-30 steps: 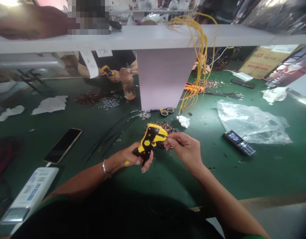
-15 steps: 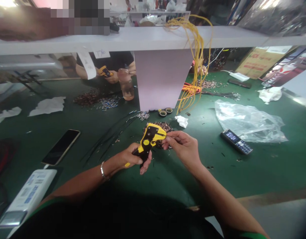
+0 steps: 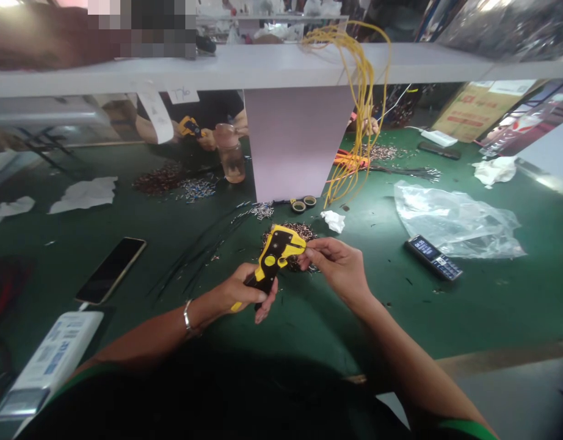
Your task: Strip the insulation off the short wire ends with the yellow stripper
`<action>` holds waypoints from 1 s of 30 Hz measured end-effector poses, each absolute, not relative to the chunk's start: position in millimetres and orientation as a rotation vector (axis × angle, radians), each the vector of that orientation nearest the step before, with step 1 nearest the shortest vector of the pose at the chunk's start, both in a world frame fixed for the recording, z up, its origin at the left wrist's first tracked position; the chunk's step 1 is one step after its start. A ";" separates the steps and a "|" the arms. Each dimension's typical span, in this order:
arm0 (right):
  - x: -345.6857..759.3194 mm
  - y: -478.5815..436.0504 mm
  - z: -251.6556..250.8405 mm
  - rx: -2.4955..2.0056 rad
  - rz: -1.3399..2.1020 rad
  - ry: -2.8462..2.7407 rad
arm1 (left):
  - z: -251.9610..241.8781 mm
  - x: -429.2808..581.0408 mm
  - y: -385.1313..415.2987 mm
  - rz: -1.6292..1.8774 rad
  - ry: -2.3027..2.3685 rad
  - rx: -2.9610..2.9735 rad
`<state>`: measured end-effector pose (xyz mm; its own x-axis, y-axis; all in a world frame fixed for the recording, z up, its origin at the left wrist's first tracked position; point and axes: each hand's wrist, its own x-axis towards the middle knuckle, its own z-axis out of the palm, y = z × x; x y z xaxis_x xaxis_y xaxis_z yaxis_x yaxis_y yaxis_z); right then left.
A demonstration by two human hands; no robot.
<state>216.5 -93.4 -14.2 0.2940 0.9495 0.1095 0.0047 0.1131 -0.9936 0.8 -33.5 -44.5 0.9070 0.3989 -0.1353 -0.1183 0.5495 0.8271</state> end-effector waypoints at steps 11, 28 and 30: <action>225.5 -84.7 -18.5 -1.289 0.892 -1.066 | -39.9 4.1 -28.9 0.283 0.275 0.873; 213.0 -87.8 -21.4 -1.247 1.064 -0.990 | -38.0 -2.6 0.5 0.506 0.227 0.884; 209.1 -87.9 -24.9 -1.233 1.109 -0.986 | -36.1 -3.6 0.0 0.526 0.230 0.917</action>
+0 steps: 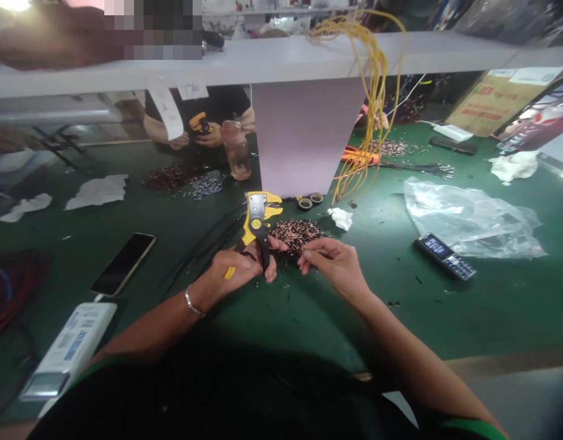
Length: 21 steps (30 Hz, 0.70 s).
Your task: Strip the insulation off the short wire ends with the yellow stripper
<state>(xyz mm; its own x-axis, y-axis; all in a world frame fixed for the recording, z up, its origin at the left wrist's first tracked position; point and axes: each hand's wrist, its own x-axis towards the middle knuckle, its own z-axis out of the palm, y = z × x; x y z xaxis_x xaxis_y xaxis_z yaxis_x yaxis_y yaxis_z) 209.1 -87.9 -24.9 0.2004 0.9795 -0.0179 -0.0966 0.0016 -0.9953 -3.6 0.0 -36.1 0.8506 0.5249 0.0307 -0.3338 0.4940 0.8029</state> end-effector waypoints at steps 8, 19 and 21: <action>195.8 -88.5 -37.1 -1.199 1.215 -1.002 | -33.6 0.9 -7.8 0.556 0.232 0.927; 196.5 -87.1 -43.0 -1.198 1.249 -0.969 | -29.3 5.7 -9.3 0.540 0.252 0.887; 196.6 -86.5 -43.8 -1.184 1.276 -0.956 | -28.5 6.2 -9.4 0.537 0.244 0.884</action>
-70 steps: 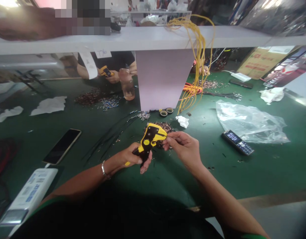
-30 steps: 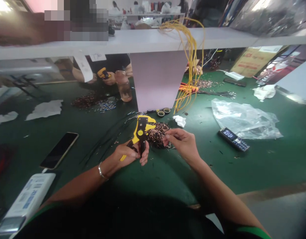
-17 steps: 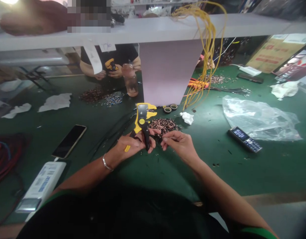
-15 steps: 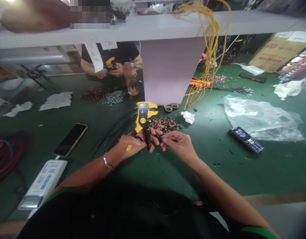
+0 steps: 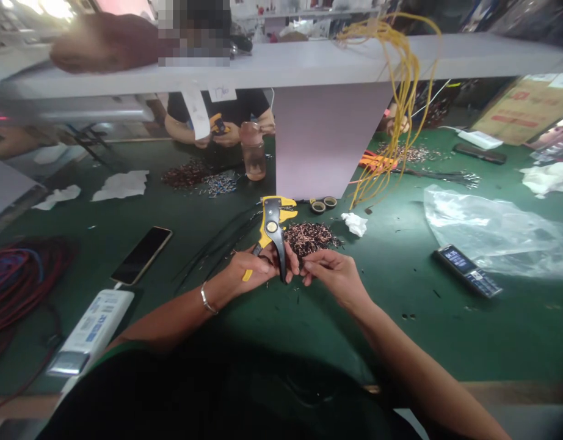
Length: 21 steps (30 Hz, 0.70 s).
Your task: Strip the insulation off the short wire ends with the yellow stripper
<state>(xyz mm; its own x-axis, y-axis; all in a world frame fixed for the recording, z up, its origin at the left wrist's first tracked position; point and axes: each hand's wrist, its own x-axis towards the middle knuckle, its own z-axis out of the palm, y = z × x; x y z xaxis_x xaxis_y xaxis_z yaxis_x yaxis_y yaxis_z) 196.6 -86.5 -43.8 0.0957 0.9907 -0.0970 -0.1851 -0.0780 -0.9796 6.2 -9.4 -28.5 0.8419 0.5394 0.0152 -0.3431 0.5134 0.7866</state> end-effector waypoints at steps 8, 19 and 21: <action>195.7 -86.4 -45.2 -1.118 1.345 -0.894 | -26.3 5.6 -9.4 0.531 0.245 0.900; 196.0 -86.7 -45.4 -1.120 1.335 -0.828 | -30.8 2.3 -7.8 0.538 0.233 0.955; 196.5 -86.6 -44.5 -1.121 1.331 -0.822 | -33.5 0.8 -6.8 0.539 0.218 0.963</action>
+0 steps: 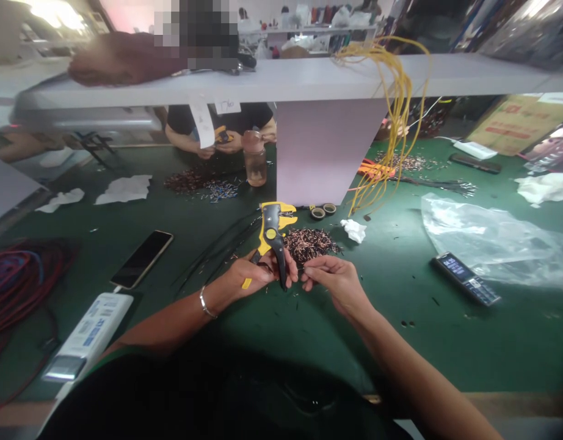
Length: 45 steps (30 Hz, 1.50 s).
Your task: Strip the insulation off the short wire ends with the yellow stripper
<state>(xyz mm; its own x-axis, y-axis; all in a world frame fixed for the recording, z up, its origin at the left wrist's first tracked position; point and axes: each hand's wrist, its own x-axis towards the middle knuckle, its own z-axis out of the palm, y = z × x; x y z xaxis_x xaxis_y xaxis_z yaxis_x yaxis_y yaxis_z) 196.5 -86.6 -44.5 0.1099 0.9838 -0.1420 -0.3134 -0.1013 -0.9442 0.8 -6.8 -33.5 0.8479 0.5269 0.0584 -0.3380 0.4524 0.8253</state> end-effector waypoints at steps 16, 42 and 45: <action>206.5 -94.3 -20.9 -1.149 1.066 -0.869 | -40.3 -3.6 -8.6 0.460 0.224 0.981; 183.0 -96.0 -41.0 -1.160 1.284 -0.885 | -41.8 1.7 -16.1 0.527 0.158 0.865; 182.5 -96.0 -42.9 -1.153 1.290 -0.887 | -47.0 1.5 -15.6 0.531 0.163 0.846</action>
